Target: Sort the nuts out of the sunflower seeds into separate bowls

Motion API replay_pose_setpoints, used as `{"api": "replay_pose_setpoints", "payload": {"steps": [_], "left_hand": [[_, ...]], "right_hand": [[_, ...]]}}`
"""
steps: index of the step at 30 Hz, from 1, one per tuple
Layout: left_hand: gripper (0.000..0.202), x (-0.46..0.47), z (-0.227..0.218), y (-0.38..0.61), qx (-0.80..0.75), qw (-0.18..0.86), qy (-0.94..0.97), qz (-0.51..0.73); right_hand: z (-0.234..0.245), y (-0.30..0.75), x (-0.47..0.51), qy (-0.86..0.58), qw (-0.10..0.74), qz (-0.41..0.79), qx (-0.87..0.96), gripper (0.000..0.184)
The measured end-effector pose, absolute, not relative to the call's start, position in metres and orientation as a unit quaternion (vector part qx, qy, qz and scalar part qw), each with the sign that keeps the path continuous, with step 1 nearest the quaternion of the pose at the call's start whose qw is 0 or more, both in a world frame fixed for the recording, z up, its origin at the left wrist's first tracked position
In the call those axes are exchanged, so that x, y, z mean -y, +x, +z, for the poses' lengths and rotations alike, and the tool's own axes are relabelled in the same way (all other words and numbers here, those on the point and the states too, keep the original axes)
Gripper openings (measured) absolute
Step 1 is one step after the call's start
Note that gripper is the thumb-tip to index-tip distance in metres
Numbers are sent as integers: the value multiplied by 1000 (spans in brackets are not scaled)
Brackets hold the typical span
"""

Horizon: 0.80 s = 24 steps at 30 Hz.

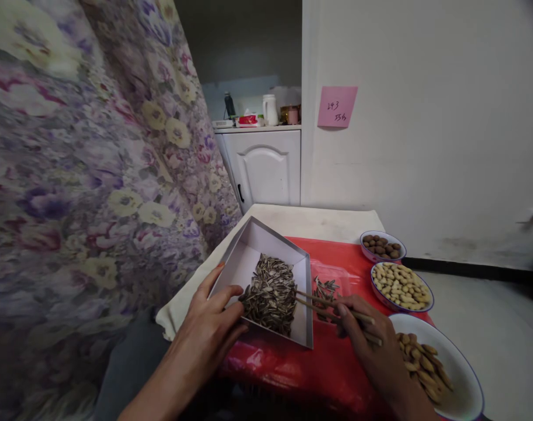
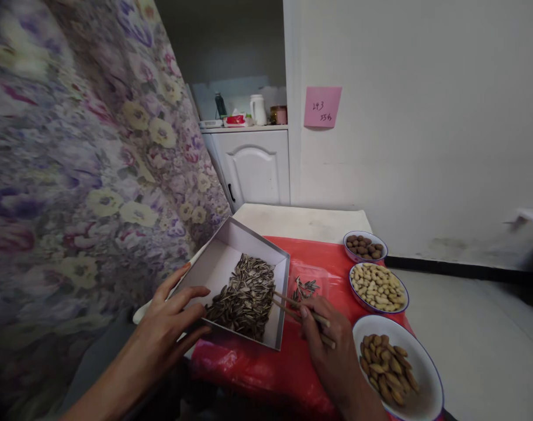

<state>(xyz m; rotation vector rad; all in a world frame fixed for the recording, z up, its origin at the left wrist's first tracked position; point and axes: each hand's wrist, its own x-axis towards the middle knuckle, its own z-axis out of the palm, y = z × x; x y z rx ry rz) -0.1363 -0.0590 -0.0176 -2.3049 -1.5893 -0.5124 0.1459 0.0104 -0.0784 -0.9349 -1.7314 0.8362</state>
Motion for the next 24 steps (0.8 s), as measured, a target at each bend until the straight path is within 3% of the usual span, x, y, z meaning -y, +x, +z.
{"api": "replay_pose_setpoints", "payload": {"steps": [9, 24], "left_hand": [[8, 58, -19, -138, 551, 146, -802, -180], [9, 58, -20, -135, 549, 152, -802, -180]], "right_hand": [[-77, 139, -8, -386, 474, 327, 721, 26], [-83, 145, -13, -403, 459, 403, 681, 28]]}}
